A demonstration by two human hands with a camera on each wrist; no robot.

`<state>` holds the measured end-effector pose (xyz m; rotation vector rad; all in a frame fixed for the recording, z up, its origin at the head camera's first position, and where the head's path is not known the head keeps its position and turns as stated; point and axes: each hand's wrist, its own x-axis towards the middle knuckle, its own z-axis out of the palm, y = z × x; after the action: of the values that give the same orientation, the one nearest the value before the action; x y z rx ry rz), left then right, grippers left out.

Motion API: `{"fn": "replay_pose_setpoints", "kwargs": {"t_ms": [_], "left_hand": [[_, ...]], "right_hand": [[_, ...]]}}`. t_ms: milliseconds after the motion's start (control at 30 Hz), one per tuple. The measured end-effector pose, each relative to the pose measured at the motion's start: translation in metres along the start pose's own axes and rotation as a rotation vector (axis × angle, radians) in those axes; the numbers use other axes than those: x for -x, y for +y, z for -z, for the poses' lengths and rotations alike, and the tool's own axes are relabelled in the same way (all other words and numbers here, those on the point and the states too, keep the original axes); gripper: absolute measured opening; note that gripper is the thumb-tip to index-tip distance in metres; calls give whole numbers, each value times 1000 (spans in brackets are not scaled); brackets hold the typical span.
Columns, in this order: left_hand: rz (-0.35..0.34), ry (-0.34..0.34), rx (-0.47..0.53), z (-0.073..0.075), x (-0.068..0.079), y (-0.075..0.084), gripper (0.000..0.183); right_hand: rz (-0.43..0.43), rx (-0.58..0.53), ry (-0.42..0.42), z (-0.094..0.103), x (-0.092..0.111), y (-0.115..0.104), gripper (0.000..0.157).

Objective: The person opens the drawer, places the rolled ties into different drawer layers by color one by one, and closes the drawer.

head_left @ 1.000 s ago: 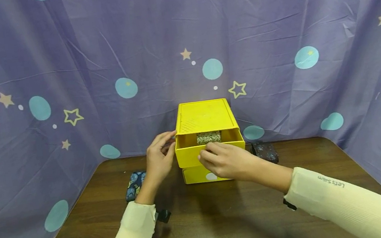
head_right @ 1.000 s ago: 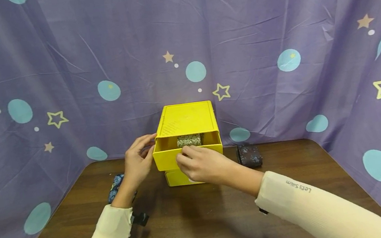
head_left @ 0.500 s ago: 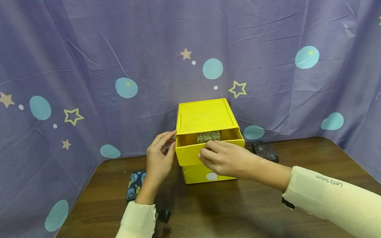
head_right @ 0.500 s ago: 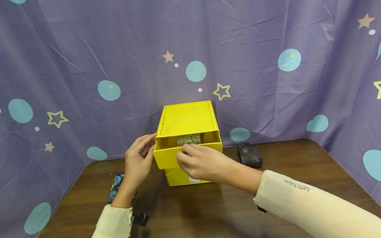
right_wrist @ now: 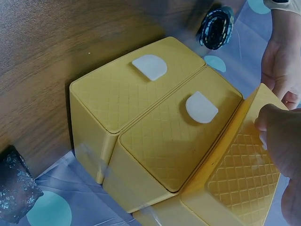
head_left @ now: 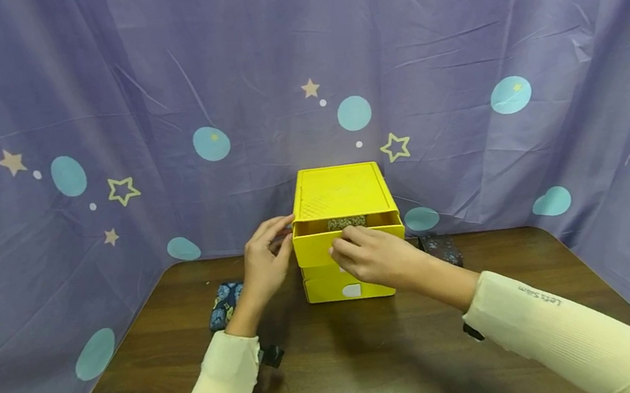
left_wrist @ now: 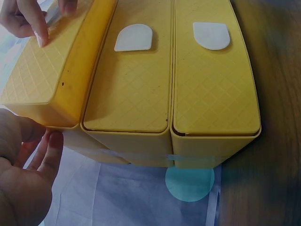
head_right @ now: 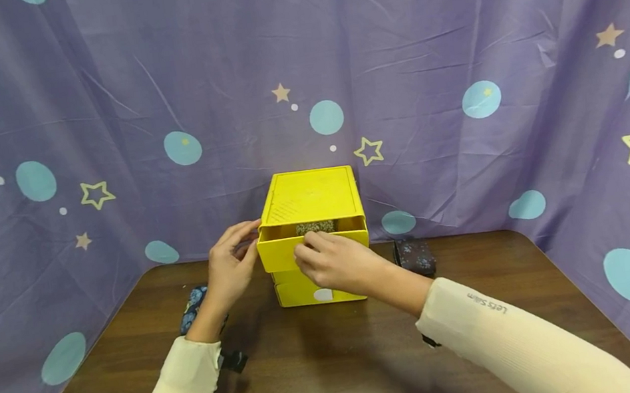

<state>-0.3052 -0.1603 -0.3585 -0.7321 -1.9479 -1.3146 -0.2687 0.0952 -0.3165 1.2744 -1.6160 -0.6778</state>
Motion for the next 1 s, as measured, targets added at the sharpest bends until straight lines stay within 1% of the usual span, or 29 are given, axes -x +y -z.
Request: {"fn": "replay_pose_setpoints", "kwargs": {"t_ms": [167, 367, 500, 567, 733, 800, 867, 1000], "left_hand": [[0, 2, 7, -1, 0, 0, 34], [6, 15, 0, -2, 0, 1, 35], [-2, 25, -10, -3, -1, 3, 34], [-4, 27, -15, -3, -1, 10, 34], [-13, 23, -18, 0, -1, 34, 32], [-16, 21, -19, 1, -1, 38, 32], [-14, 21, -18, 0, -1, 35, 32], [-6, 26, -12, -2, -1, 18, 34]], "right_hand": [[-15, -11, 9, -2, 0, 1, 41], [-21, -8, 20, -4, 0, 1, 44], [-28, -9, 14, -5, 0, 1, 42], [-36, -16, 11, -6, 0, 2, 40], [-46, -35, 16, -9, 1, 2, 40], [-48, -46, 23, -10, 1, 2, 40], [-51, -52, 21, -12, 1, 3, 40], [-59, -59, 14, -14, 0, 4, 42]]}}
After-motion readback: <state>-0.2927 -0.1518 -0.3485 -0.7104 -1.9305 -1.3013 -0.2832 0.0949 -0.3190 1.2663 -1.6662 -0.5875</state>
